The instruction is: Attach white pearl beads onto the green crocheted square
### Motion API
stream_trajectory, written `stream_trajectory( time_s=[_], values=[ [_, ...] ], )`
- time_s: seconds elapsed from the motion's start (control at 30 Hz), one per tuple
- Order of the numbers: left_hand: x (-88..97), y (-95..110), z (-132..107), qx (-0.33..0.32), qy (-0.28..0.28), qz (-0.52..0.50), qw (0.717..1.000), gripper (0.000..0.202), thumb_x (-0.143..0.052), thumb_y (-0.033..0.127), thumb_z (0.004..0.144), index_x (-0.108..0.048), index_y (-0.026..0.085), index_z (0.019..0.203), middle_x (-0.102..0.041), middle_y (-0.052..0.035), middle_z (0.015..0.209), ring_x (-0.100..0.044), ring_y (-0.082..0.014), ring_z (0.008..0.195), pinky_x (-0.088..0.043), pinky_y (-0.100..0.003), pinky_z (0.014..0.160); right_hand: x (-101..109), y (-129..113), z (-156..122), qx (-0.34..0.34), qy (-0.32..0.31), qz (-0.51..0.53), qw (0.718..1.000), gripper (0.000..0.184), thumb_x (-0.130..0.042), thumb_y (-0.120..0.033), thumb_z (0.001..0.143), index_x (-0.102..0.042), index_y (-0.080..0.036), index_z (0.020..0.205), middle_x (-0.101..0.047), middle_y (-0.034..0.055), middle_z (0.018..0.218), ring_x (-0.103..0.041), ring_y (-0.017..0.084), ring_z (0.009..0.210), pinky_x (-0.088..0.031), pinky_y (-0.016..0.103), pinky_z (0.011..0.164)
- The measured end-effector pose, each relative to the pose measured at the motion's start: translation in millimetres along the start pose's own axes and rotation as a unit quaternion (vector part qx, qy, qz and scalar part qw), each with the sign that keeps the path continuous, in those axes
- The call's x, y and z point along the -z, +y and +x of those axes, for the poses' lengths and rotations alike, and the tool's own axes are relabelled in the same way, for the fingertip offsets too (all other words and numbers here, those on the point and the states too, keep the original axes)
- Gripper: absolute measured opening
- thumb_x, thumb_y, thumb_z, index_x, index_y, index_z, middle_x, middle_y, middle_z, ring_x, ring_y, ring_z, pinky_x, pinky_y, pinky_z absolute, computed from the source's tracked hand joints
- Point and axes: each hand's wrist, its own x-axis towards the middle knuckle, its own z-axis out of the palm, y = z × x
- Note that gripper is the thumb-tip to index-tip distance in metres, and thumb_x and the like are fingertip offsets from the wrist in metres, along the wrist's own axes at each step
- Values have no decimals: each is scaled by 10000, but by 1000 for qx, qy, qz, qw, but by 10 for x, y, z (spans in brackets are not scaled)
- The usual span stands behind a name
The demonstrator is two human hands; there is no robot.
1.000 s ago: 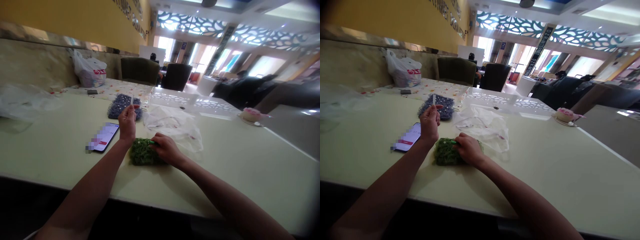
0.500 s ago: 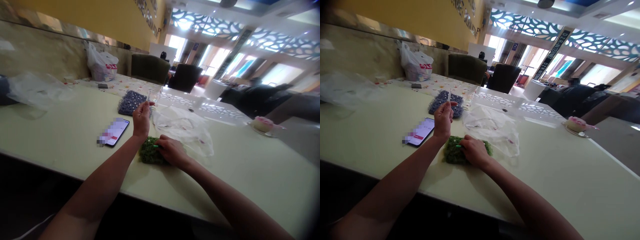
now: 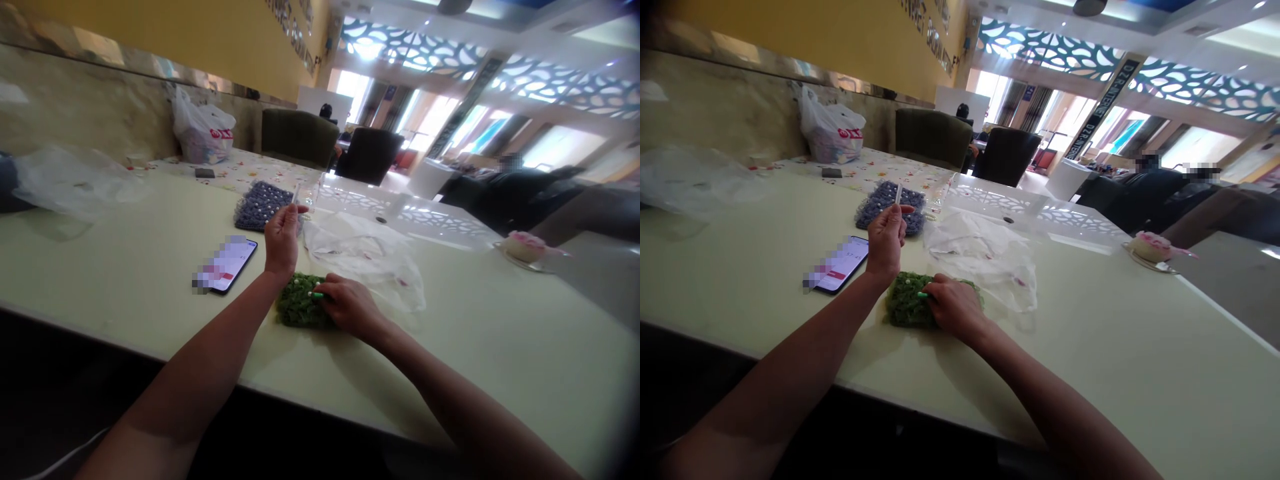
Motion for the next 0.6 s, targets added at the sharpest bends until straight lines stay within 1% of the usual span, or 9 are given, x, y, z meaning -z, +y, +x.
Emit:
stream_trajectory(
  time_s=[0.13,0.2,0.27,0.33,0.47,0.53,0.6],
  values=[
    [-4,7,-4,2,-3,-4,1000,321,-566,457,902,-685,169,829,-268,65,516,-198,-76,443,-147,-242,414,-33,-52,-21,12,-9,-32,999,235,-566,-145,823,-727,-253,958,-655,35,929,-558,145,673,-261,284,556],
    [1,-1,-1,4,-4,-4,1000,308,-565,442,905,-688,168,841,-274,63,524,-200,-73,445,-151,-237,412,2,-36,-37,10,7,-26,1000,247,-560,-128,814,-725,-244,956,-653,38,916,-563,147,672,-273,280,556],
    [9,-14,4,5,-4,1,1000,296,-565,428,908,-693,166,855,-289,59,537,-209,-69,449,-157,-229,407,64,23,-65,5,49,7,999,240,-558,-130,820,-720,-229,966,-651,36,894,-578,151,697,-311,269,573],
    [17,-30,9,7,-4,5,1000,298,-570,432,903,-696,165,859,-297,57,540,-215,-67,446,-160,-221,400,137,118,-105,-1,112,56,992,212,-559,-145,832,-715,-206,963,-651,36,871,-589,153,713,-353,261,600],
    [24,-52,18,17,-4,4,1000,313,-585,456,884,-694,163,871,-300,60,542,-208,-62,431,-144,-211,384,246,348,-197,-13,241,132,961,156,-547,-182,865,-701,-178,885,-649,42,821,-594,155,718,-410,265,642],
    [20,-51,15,20,-7,5,1000,310,-583,450,881,-692,161,892,-306,61,547,-208,-61,432,-140,-208,382,252,460,-239,-24,282,158,946,141,-552,-199,870,-692,-183,855,-654,39,803,-596,155,711,-422,268,642],
    [14,-43,8,21,-11,6,1000,299,-585,439,876,-690,162,912,-312,61,552,-215,-62,435,-144,-207,383,223,568,-273,-35,307,178,934,125,-563,-212,868,-684,-191,843,-663,33,799,-604,157,712,-434,272,648]
  ],
)
